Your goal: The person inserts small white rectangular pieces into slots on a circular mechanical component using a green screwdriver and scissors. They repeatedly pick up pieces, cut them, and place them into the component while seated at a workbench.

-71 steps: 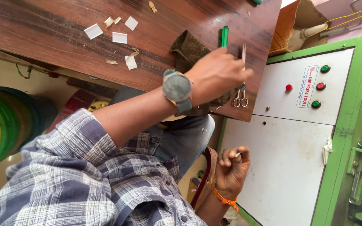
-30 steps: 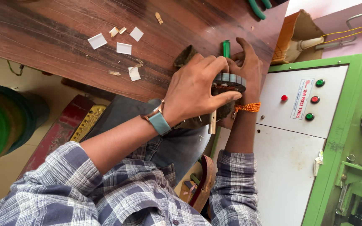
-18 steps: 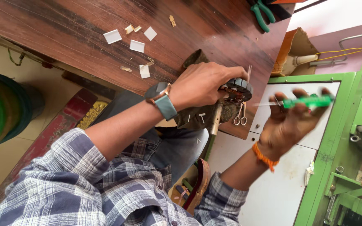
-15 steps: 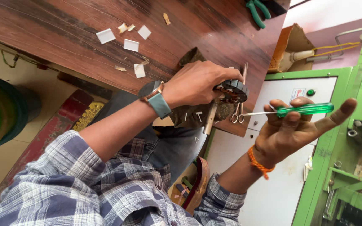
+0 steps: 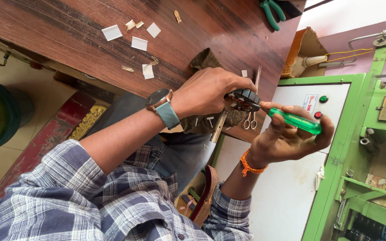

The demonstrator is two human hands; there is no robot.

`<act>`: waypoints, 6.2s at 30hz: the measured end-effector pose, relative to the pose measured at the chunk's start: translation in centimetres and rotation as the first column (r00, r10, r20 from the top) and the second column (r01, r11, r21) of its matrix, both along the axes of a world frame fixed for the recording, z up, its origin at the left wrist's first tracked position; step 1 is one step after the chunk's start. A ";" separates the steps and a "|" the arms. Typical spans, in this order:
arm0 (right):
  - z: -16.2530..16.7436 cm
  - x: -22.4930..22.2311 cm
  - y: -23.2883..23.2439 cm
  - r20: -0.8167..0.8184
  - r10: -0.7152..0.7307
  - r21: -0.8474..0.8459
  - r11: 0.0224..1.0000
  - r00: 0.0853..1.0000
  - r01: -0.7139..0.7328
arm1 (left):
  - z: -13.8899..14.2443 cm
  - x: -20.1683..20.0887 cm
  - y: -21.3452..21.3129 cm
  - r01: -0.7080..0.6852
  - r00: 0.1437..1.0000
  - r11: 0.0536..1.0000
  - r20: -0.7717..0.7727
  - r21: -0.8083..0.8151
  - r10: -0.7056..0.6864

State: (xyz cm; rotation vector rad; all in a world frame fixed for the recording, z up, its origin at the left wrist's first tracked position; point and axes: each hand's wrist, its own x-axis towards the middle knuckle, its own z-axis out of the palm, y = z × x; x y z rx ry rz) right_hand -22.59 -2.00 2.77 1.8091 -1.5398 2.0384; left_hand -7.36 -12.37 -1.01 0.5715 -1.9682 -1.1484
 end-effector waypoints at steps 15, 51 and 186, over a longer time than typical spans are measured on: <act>2.0 -2.0 0.3 -0.064 0.221 0.353 0.917 0.973 -0.185 | 0.7 -0.4 0.0 -0.006 1.000 0.997 0.014 0.072 0.005; -1.1 -3.1 2.4 0.386 0.138 0.018 0.987 0.912 -0.157 | -1.2 0.3 -0.2 0.092 0.984 0.980 -0.168 0.174 -0.062; -7.6 -0.9 -0.1 -0.092 -0.143 0.111 0.982 0.985 0.153 | -0.5 0.1 0.3 -0.083 0.991 0.995 -0.098 0.051 0.088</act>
